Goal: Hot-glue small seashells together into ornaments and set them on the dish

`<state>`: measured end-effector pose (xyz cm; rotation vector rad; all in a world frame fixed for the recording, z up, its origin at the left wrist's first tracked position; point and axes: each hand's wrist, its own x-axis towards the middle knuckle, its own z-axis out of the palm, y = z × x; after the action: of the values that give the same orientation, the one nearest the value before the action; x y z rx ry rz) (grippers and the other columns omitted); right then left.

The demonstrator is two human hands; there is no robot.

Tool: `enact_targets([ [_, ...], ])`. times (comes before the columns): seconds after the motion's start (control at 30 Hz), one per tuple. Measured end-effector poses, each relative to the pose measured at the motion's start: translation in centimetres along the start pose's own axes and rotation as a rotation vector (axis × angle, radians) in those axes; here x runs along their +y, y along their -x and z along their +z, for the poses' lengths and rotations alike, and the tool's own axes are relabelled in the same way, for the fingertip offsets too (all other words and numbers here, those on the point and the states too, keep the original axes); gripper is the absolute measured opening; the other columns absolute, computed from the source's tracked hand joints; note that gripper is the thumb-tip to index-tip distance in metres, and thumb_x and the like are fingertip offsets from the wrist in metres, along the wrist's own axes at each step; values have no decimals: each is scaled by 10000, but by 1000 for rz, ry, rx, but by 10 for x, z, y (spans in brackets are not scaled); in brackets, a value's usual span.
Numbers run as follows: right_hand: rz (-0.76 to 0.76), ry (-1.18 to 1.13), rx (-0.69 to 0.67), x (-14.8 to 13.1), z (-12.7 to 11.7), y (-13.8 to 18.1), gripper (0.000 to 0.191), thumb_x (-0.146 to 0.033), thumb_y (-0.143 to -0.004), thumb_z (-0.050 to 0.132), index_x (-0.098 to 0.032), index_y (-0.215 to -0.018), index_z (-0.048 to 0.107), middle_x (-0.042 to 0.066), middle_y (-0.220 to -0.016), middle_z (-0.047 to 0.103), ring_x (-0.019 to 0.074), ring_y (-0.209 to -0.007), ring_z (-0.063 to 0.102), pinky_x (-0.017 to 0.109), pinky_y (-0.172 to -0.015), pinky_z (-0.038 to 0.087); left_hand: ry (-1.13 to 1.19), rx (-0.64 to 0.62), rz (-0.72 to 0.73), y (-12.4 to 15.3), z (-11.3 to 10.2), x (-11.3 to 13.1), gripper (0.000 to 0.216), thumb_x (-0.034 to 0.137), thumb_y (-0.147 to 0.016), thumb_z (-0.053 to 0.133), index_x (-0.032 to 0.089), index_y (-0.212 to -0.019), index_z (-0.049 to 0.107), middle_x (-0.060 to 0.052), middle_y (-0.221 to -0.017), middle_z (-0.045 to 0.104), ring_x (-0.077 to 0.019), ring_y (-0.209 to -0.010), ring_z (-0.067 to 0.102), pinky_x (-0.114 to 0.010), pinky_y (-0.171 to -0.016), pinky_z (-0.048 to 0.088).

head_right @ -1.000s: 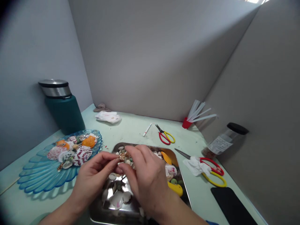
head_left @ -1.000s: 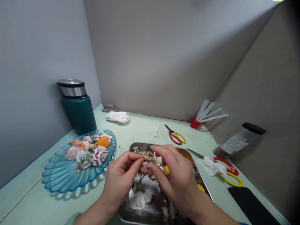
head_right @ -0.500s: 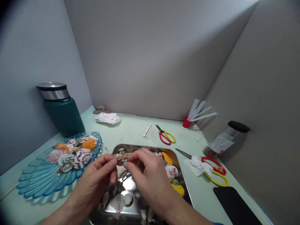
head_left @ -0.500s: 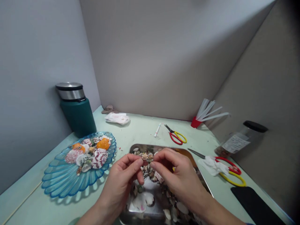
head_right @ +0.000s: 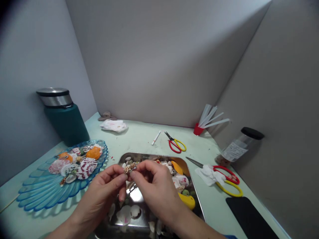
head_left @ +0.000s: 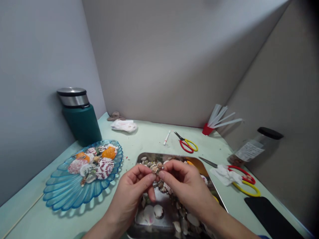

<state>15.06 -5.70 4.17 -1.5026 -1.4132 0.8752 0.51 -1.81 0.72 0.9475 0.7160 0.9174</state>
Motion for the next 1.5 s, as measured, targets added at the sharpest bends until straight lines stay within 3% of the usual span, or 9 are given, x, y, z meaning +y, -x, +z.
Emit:
enact_targets([
  [0.17, 14, -27, 13, 2, 1, -1, 126, -268, -801, 562, -175, -718, 583, -37, -623, 525, 102, -577, 449, 214, -532, 355, -5, -26, 32, 1, 1, 1, 146, 222, -759, 674, 171, -806, 546, 50, -605, 613, -38, -395, 541, -130, -429, 337],
  [0.3, -6, -14, 14, 2, 1, -2, 131, -255, -807, 550, -175, -705, 569, -40, -608, 506, 101, -558, 439, 215, -518, 347, -26, 0, 78, 1, 0, 1, 286, 205, -727, 704, 211, -955, 532, 42, -797, 603, -33, -429, 528, -149, -427, 379],
  [0.57, -278, 355, 149, -2, 1, 3, 146, -157, -817, 543, -184, -674, 551, -27, -647, 532, 121, -616, 487, 246, -578, 341, -86, 88, 89, 2, 4, 3, 207, 273, -712, 715, 184, -850, 588, 46, -669, 564, -50, -461, 487, -154, -449, 414],
  [0.87, -333, 369, 156, -1, -1, 5, 112, -139, -835, 530, -185, -741, 571, -17, -704, 552, 118, -630, 507, 249, -591, 350, -115, 78, 49, 2, 4, 2, 185, 296, -743, 688, 179, -822, 569, 68, -530, 524, -55, -453, 482, -143, -465, 387],
  [1.03, -368, 420, 152, 0, 0, 4, 107, -141, -842, 523, -188, -760, 572, -8, -718, 554, 129, -646, 509, 260, -601, 351, -98, 63, 72, 2, 3, -2, 264, 290, -723, 706, 197, -913, 549, 51, -636, 565, -76, -486, 508, -178, -473, 423],
  [1.23, -446, 478, 127, 4, 0, 4, 128, -169, -872, 496, -182, -788, 592, 22, -746, 576, 150, -682, 521, 275, -628, 365, -116, 23, 59, 2, 3, -2, 248, 305, -743, 687, 196, -907, 536, 54, -545, 546, -95, -488, 498, -203, -495, 456],
  [1.5, -543, 537, 130, 3, 0, 7, 155, -171, -888, 474, -172, -794, 597, 40, -756, 589, 159, -683, 523, 279, -624, 363, -54, -15, 45, 2, 2, -4, 217, 334, -788, 643, 199, -911, 527, 39, -593, 568, -118, -534, 530, -237, -513, 481],
])
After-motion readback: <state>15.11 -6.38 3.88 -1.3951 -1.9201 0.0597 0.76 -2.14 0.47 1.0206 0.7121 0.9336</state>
